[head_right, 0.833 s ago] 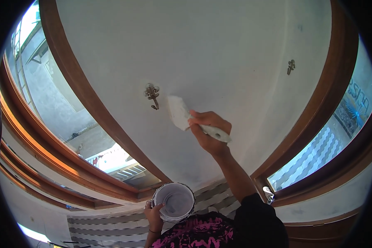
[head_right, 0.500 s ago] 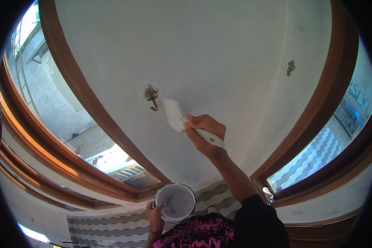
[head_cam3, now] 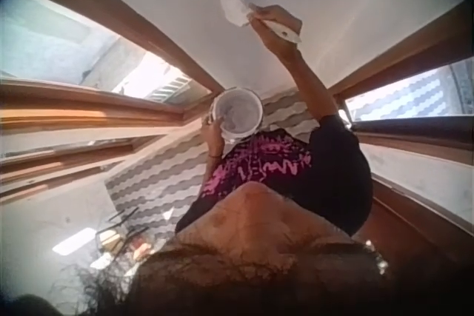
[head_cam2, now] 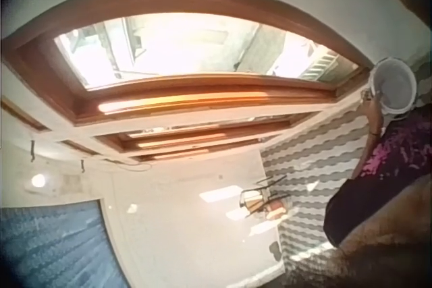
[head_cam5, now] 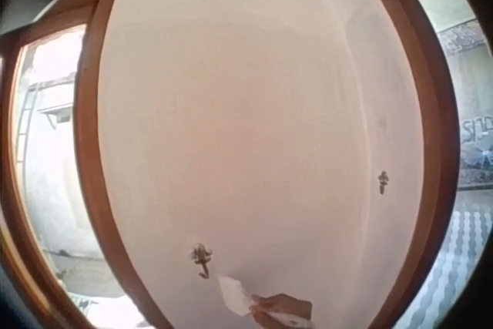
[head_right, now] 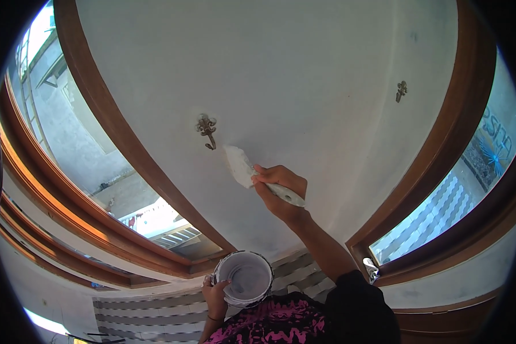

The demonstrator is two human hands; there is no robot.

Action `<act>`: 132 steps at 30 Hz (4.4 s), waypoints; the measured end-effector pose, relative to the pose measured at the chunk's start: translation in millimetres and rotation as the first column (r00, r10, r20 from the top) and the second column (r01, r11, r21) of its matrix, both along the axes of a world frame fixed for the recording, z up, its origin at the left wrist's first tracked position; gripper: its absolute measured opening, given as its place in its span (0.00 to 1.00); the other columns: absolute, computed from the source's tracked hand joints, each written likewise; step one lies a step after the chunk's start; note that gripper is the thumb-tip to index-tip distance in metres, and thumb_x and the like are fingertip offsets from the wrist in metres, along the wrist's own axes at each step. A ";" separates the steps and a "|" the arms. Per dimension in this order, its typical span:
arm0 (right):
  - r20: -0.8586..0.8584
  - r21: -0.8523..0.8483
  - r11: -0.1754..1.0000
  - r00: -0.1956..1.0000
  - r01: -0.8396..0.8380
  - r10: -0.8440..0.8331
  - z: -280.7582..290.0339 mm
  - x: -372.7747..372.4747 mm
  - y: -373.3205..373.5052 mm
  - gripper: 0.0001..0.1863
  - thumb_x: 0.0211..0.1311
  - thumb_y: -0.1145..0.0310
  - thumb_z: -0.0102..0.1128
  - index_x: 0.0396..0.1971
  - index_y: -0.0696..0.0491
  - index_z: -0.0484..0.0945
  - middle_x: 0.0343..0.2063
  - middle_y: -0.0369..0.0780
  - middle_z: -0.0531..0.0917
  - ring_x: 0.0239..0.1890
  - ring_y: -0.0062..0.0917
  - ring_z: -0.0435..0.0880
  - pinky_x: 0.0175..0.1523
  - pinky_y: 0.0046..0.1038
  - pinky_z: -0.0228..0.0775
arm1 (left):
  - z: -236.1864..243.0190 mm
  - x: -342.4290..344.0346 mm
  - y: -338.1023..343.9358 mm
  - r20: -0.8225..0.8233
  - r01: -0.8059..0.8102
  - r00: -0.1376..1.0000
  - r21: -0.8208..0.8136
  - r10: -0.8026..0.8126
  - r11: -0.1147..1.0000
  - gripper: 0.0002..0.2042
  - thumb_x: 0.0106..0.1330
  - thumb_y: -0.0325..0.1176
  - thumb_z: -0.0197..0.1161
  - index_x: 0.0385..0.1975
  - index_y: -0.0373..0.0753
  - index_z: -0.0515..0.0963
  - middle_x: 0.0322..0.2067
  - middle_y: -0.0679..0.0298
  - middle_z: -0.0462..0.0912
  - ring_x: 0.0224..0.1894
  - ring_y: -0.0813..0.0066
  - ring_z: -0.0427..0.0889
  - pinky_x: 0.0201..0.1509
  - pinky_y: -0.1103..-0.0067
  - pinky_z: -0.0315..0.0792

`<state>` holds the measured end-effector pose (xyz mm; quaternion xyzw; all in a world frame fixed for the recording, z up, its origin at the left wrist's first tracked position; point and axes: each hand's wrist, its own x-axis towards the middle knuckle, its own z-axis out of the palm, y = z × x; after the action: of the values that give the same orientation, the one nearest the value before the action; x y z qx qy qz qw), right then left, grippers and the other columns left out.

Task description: Applying white paint or putty to a ceiling using a scraper and a small bucket.

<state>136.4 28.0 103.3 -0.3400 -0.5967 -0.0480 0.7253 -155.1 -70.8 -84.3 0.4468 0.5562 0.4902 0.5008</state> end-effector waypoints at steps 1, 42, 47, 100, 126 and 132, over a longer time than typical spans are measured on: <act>-0.003 -0.008 1.000 1.000 0.005 -0.005 -1.5 1.9 -0.8 0.07 0.55 0.84 0.68 0.29 0.59 0.79 0.30 0.47 0.86 0.36 0.28 0.89 0.40 0.26 0.81 | 1.6 0.7 1.2 -0.037 0.019 0.999 0.014 -0.018 1.000 0.11 0.48 0.21 0.67 0.32 0.32 0.77 0.31 0.63 0.82 0.33 0.74 0.78 0.39 0.77 0.72; -0.755 0.157 0.979 0.655 0.132 0.033 -64.4 -49.5 26.9 0.10 0.67 0.76 0.60 0.36 0.59 0.66 0.38 0.43 0.77 0.36 0.28 0.83 0.36 0.34 0.87 | 3.0 -8.7 1.1 0.112 -0.002 0.994 -0.051 0.008 0.999 0.15 0.47 0.17 0.68 0.23 0.38 0.66 0.25 0.72 0.66 0.28 0.80 0.67 0.34 0.80 0.64; -0.833 -0.111 0.994 0.544 0.008 -0.098 -144.0 -50.9 -6.2 0.09 0.67 0.75 0.61 0.37 0.57 0.67 0.36 0.43 0.78 0.30 0.31 0.86 0.32 0.33 0.86 | 0.0 -14.4 -2.2 0.097 0.020 0.995 -0.068 -0.014 0.997 0.16 0.46 0.17 0.69 0.23 0.38 0.66 0.25 0.72 0.66 0.29 0.80 0.67 0.35 0.80 0.64; -0.897 -0.338 0.910 0.375 -0.239 -0.234 -58.7 3.9 -9.4 0.11 0.62 0.69 0.59 0.41 0.57 0.73 0.31 0.45 0.81 0.22 0.27 0.85 0.25 0.27 0.81 | 6.6 -38.2 -40.5 0.007 -0.068 0.998 0.025 0.068 0.997 0.13 0.43 0.22 0.69 0.29 0.34 0.74 0.24 0.69 0.72 0.28 0.74 0.71 0.38 0.76 0.70; -0.912 0.083 0.963 0.369 -0.255 0.177 50.9 8.1 -30.6 0.08 0.62 0.69 0.60 0.35 0.57 0.73 0.30 0.43 0.81 0.26 0.26 0.83 0.30 0.27 0.80 | 5.6 -2.8 -12.6 -0.108 0.236 0.970 0.175 -0.220 0.956 0.17 0.47 0.23 0.63 0.39 0.30 0.77 0.35 0.59 0.82 0.37 0.68 0.80 0.46 0.75 0.73; -0.929 0.120 0.933 0.293 -0.339 0.225 52.0 36.5 -22.1 0.08 0.61 0.70 0.61 0.33 0.58 0.74 0.29 0.43 0.81 0.25 0.26 0.83 0.26 0.25 0.77 | 43.5 71.7 -5.9 0.113 0.180 0.977 0.003 -0.180 0.984 0.09 0.48 0.19 0.64 0.30 0.34 0.75 0.33 0.62 0.80 0.38 0.73 0.78 0.46 0.77 0.71</act>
<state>172.9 5.9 155.2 -0.2314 -0.1293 0.3117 0.9124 -83.4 -76.7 -40.8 0.4651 0.4859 0.4653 0.5753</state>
